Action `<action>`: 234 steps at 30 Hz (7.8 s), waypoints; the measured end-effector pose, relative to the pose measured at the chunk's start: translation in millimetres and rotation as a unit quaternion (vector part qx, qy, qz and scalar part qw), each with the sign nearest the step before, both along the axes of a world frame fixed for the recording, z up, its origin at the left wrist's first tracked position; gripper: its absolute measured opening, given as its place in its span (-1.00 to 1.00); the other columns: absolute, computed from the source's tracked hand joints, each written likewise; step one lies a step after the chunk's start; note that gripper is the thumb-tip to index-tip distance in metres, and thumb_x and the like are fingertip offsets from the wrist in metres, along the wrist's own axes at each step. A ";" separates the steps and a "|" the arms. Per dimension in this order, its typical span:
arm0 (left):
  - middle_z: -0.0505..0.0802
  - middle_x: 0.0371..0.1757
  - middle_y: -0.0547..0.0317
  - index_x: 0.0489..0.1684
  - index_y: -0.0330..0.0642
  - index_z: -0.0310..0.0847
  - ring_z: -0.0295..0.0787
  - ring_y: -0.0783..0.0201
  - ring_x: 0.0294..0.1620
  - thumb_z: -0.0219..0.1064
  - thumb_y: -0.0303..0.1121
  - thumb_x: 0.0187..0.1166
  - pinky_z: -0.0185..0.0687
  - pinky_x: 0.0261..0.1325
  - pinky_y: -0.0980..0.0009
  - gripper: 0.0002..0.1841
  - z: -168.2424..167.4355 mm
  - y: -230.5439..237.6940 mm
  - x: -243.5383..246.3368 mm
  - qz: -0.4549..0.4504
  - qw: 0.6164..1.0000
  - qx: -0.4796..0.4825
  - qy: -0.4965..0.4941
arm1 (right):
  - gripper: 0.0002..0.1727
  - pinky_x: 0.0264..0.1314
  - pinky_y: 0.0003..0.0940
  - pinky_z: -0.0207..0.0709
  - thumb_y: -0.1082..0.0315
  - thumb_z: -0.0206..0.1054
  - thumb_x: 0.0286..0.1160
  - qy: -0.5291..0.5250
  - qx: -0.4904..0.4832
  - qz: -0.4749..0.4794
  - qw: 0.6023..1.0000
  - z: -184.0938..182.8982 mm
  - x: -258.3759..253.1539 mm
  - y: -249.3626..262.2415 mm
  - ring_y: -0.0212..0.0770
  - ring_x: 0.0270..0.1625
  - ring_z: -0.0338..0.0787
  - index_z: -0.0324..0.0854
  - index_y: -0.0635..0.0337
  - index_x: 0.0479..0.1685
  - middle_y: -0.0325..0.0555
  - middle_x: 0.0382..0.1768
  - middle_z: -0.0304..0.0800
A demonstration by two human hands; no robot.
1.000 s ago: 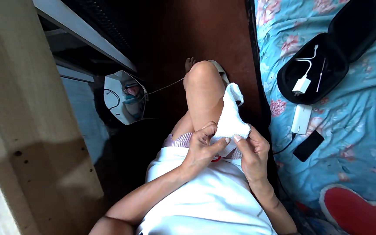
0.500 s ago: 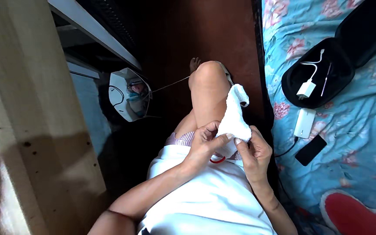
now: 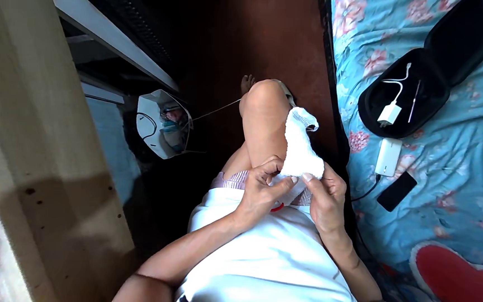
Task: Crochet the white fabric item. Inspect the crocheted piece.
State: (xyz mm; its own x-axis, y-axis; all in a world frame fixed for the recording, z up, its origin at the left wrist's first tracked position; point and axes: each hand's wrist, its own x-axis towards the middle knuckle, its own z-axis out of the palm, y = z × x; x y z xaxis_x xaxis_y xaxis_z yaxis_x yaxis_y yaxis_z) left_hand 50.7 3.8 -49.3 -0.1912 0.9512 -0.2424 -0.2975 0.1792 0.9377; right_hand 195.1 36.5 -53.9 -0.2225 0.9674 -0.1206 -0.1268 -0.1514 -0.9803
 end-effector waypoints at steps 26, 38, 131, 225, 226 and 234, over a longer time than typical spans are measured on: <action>0.82 -0.37 0.32 -0.37 -0.18 0.72 0.75 0.53 -0.26 0.34 -0.62 0.40 0.68 -0.06 0.55 -0.88 7.0 3.7 -1.8 0.013 0.991 -0.088 -0.101 | -0.82 0.06 -0.64 0.67 0.49 0.33 0.37 -0.101 0.104 -0.006 0.989 -8.1 -1.6 -4.9 -0.53 -0.02 0.75 0.79 0.39 -0.19 -0.19 -0.12 0.80; 0.74 -0.26 0.36 -0.45 -0.17 0.73 0.70 0.52 -0.11 0.40 -0.56 0.38 0.67 0.04 0.54 -0.92 -2.9 -2.0 -0.1 -0.006 0.999 -0.003 0.035 | -0.78 0.20 -0.47 0.69 0.47 0.21 0.55 -0.016 0.001 -0.001 1.000 -4.2 0.4 -0.1 -0.50 0.01 0.80 0.72 0.23 0.03 -0.33 -0.12 0.85; 0.87 -0.26 0.32 -0.17 -0.27 0.75 0.80 0.54 -0.14 0.37 -0.58 0.41 0.73 0.06 0.53 -0.88 1.6 -3.6 1.2 -0.012 0.999 -0.043 0.017 | -0.85 0.02 -0.47 0.73 0.54 0.26 0.44 0.013 -0.027 -0.026 0.999 -4.7 -1.0 -2.1 -0.41 -0.11 0.79 0.77 0.23 -0.22 -0.21 -0.17 0.80; 0.77 -0.45 0.34 -0.37 -0.17 0.65 0.70 0.54 -0.36 0.29 -0.59 0.53 0.63 -0.17 0.58 -0.88 7.0 4.9 -3.2 0.003 0.991 -0.113 -0.075 | -0.79 0.00 -0.46 0.75 0.48 0.17 0.56 -0.036 -0.023 -0.002 0.999 -2.9 -13.4 5.8 -0.42 -0.13 0.81 0.72 0.26 -0.02 -0.22 -0.15 0.80; 0.77 -0.46 0.34 -0.38 -0.17 0.64 0.70 0.54 -0.36 0.29 -0.59 0.53 0.63 -0.17 0.58 -0.87 6.8 4.7 -3.0 0.002 0.991 -0.111 -0.074 | -0.78 0.00 -0.46 0.75 0.48 0.17 0.56 -0.037 -0.022 -0.003 0.999 -2.6 -13.6 6.3 -0.42 -0.12 0.81 0.72 0.26 -0.03 -0.22 -0.14 0.80; 0.78 -0.27 0.32 -0.01 -0.23 0.63 0.67 0.56 -0.32 0.32 -0.57 0.49 0.61 -0.21 0.63 -0.82 4.3 5.1 -6.4 -0.004 0.999 -0.042 0.010 | -0.80 -0.05 -0.47 0.73 0.50 0.20 0.49 -0.052 -0.018 -0.010 0.998 -3.9 -13.3 8.3 -0.42 -0.15 0.80 0.75 0.25 -0.13 -0.20 -0.16 0.81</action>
